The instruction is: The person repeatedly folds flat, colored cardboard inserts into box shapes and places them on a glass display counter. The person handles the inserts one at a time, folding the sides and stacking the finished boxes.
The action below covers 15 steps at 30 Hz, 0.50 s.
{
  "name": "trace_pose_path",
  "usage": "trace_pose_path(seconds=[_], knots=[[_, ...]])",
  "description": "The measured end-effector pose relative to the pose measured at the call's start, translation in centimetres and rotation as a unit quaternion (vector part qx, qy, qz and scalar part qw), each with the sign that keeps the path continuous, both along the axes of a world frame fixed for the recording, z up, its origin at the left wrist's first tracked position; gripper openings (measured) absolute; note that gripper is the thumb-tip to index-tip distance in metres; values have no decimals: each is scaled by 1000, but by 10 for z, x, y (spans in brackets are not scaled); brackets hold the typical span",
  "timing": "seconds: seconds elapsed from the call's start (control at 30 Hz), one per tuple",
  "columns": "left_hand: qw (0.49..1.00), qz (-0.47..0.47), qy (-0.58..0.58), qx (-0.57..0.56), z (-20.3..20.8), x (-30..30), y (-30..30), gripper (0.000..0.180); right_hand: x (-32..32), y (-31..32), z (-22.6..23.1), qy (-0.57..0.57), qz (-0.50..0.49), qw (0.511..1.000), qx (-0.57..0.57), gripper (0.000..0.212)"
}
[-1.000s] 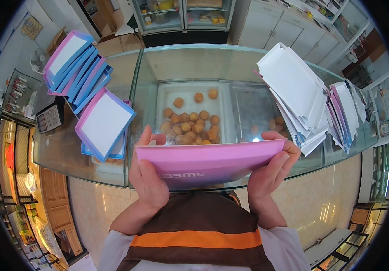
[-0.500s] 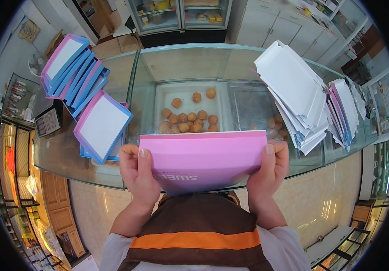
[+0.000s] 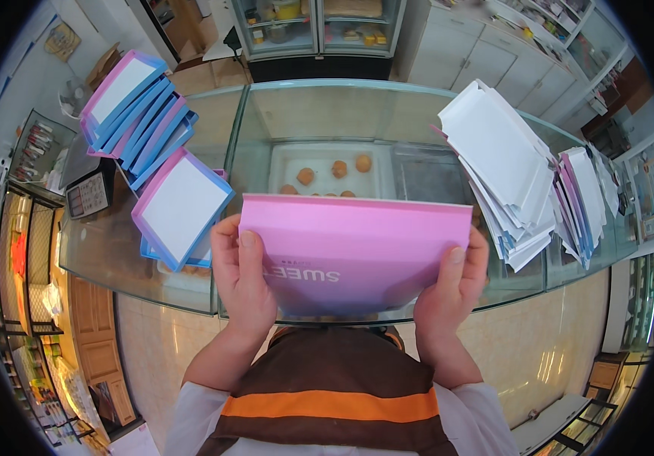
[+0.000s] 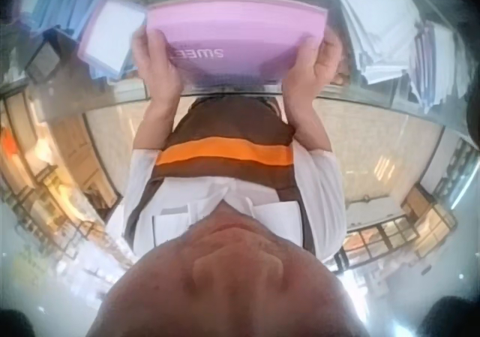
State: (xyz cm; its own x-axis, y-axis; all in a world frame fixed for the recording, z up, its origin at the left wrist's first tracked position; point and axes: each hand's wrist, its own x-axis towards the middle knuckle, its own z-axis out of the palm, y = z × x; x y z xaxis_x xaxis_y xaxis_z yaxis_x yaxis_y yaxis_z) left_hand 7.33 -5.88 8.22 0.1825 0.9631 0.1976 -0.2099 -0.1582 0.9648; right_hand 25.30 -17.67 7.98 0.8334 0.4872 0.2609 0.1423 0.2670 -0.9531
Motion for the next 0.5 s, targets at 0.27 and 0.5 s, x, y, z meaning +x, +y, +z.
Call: trace_pose_path(seconds=[0.27, 0.5], knots=[[995, -30, -92, -1, 13, 6, 31, 18, 26, 14, 16, 114, 71, 988, 80, 19], [966, -148, -197, -73, -14, -14, 55, 13, 49, 13, 0, 153, 237, 957, 67, 20]])
